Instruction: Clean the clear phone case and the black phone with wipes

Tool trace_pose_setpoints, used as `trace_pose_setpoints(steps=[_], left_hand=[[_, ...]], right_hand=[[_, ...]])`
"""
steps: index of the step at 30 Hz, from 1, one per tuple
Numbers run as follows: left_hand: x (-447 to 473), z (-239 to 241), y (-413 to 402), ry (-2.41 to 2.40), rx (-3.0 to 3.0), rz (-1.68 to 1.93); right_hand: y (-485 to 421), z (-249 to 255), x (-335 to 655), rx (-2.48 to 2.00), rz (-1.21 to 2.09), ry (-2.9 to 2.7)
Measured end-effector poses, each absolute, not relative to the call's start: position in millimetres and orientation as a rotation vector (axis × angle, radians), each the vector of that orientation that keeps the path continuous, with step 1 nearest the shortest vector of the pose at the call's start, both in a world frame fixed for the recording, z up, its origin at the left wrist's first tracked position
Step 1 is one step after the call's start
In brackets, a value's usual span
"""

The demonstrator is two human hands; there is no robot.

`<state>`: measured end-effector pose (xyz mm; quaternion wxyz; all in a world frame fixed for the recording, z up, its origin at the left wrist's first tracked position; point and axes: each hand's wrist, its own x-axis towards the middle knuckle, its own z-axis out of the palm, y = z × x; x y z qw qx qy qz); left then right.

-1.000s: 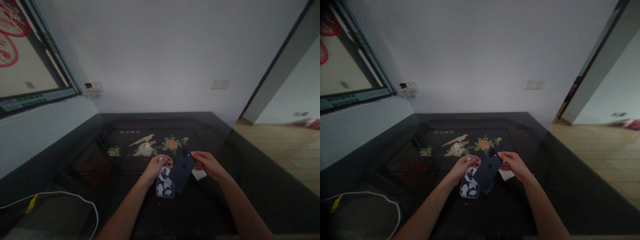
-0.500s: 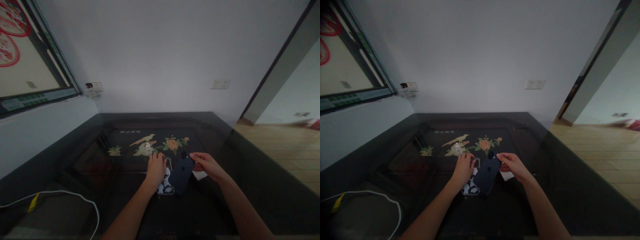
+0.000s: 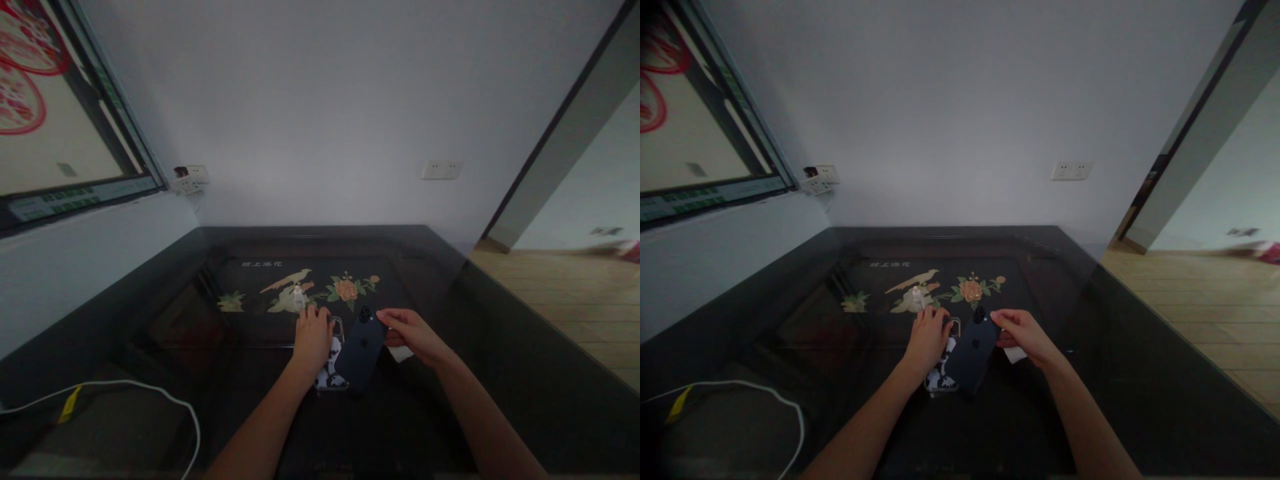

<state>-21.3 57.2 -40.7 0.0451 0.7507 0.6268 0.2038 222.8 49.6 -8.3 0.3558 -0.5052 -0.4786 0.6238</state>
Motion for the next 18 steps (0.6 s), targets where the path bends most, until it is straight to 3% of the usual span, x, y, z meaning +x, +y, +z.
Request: trace_pose_setpoints(steps=[6,10,18], left_hand=[[-18,-19,48,1.791,2.294,0.815],[-6,7,28,1.413,2.233,1.113],[16,-4,14,1.195,2.098,1.006]], right_hand=[[49,-8,219,-1.323,1.598,-1.2],[49,-7,217,-1.316,1.602,-1.149],[50,-6,217,-1.355,1.565,-0.998]])
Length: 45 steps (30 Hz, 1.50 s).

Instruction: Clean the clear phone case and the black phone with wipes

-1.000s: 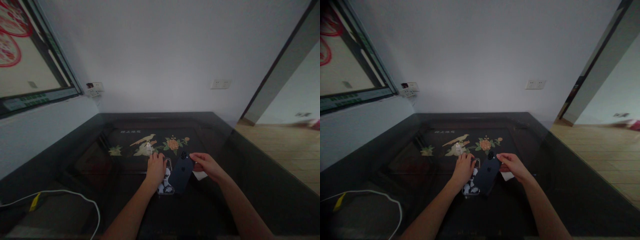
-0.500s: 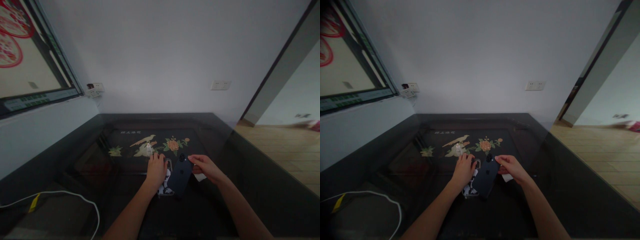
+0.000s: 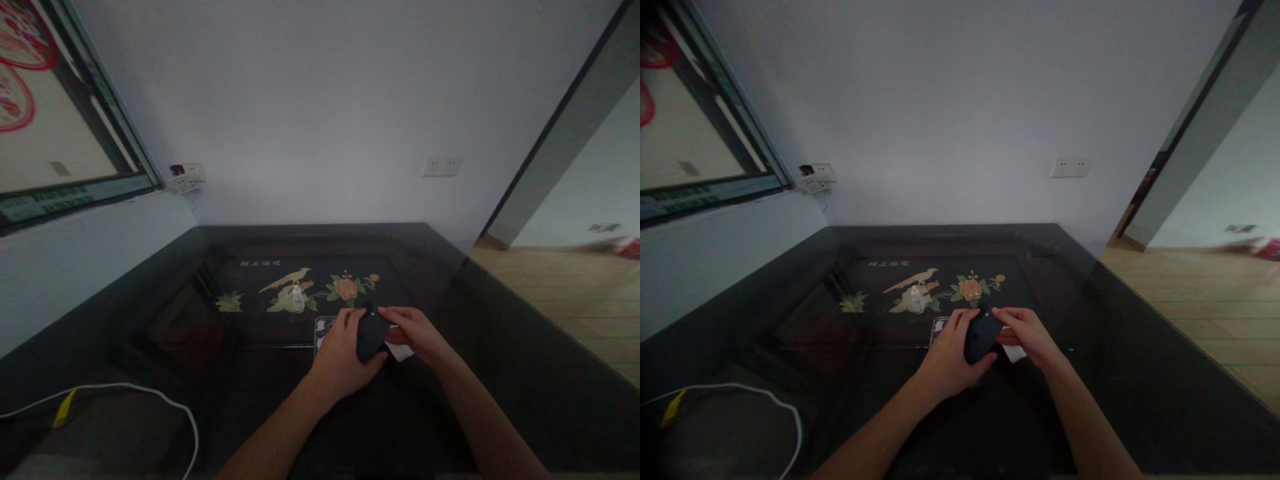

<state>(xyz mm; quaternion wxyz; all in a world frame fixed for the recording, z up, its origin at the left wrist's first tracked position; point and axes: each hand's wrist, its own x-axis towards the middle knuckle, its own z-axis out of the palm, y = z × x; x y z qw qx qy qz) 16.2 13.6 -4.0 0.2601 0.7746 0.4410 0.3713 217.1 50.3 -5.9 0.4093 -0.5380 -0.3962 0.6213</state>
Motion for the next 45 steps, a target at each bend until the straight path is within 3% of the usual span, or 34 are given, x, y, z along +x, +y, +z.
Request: trace_pose_setpoints(steps=[8,20,34,40,45], left_hand=[[10,-12,23,1.027,1.87,1.067],[11,-5,31,0.632,0.679,0.973],[15,-10,32,0.571,0.585,0.907],[17,-22,36,0.811,0.664,1.07],[10,-21,35,0.877,0.769,0.959]], right_hand=[[50,-4,219,-1.307,1.597,-0.956],[47,-4,207,-1.235,1.573,-1.144],[43,-7,196,-1.175,1.622,-1.078],[44,-15,196,-1.243,1.63,-1.1],[40,-12,196,-1.24,1.686,-1.115]])
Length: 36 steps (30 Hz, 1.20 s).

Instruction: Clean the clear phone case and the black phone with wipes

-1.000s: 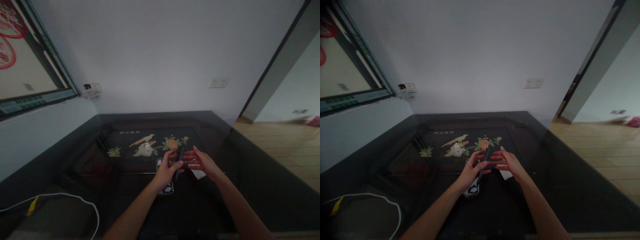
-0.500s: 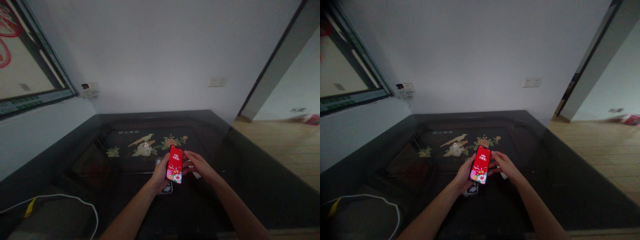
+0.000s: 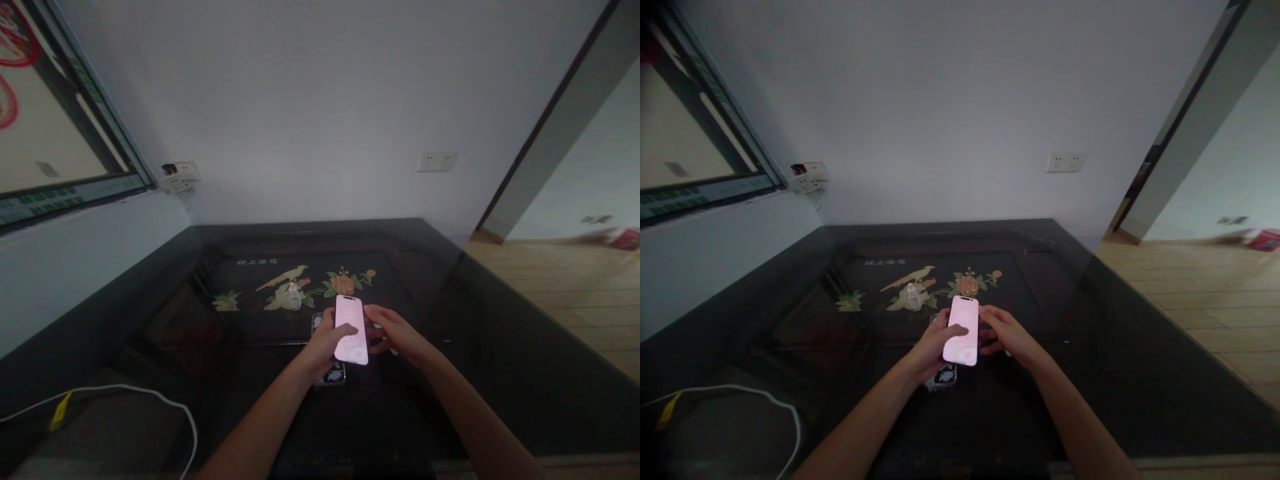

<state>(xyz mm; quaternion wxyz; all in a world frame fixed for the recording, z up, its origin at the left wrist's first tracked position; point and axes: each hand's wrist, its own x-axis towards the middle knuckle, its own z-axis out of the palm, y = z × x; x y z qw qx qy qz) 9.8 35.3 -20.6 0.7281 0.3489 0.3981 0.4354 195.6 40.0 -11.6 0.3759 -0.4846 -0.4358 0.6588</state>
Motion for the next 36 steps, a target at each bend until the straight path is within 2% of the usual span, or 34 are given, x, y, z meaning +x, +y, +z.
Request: trace_pose_setpoints(steps=[5,13,23,36], left_hand=[[3,-15,33,0.749,0.86,0.881],[9,-22,36,1.136,1.083,1.016],[8,-28,37,1.156,1.192,1.016],[11,-18,34,1.038,1.019,1.029]], right_hand=[[38,-6,195,-1.268,1.745,-1.029],[42,-14,195,-1.241,1.766,-1.037],[44,-21,199,-1.191,1.861,-1.099],[45,-22,197,-1.274,1.774,-1.055]])
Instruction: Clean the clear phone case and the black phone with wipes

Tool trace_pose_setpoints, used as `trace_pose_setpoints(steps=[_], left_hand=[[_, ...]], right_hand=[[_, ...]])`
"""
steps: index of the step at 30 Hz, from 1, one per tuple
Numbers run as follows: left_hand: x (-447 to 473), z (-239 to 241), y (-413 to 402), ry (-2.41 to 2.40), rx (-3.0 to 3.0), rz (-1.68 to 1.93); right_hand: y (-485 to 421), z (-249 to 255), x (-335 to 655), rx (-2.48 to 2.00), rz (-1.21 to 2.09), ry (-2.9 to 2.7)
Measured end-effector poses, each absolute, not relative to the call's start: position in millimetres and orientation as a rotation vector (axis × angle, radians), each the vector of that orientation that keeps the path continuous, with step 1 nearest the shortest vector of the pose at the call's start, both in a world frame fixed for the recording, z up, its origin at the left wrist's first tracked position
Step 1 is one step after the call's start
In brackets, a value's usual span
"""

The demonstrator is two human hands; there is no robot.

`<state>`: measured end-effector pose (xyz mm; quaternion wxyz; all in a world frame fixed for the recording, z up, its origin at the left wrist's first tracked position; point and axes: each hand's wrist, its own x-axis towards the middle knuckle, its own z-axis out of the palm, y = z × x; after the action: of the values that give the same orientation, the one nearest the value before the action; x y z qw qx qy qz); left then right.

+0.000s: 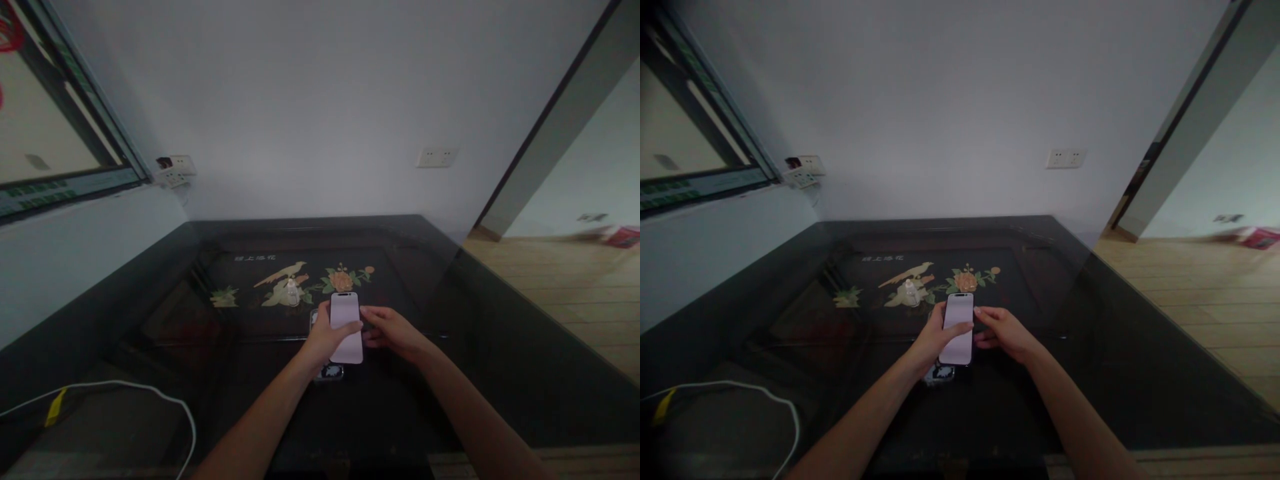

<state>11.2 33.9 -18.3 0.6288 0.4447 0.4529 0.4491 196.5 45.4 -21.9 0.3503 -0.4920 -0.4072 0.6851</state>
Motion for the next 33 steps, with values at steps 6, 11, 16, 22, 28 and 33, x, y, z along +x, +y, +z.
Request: trace_pose_setpoints(steps=[6,11,16,22,28,33], left_hand=[[9,-27,38,0.946,0.962,1.009],[12,-30,38,0.886,0.968,0.971],[12,-34,38,0.91,1.086,0.945],[7,-34,44,1.053,1.344,0.993],[-6,-28,41,1.299,1.7,1.017],[-17,-18,33,1.12,2.094,0.874]], right_hand=[[48,-24,200,-1.317,1.691,-1.11],[48,-24,200,-1.383,1.588,-1.299],[49,-26,199,-1.356,1.534,-1.309],[47,-24,200,-1.337,1.517,-1.338],[48,-30,204,-1.358,1.507,-1.376],[49,-32,204,-1.433,1.451,-1.419]])
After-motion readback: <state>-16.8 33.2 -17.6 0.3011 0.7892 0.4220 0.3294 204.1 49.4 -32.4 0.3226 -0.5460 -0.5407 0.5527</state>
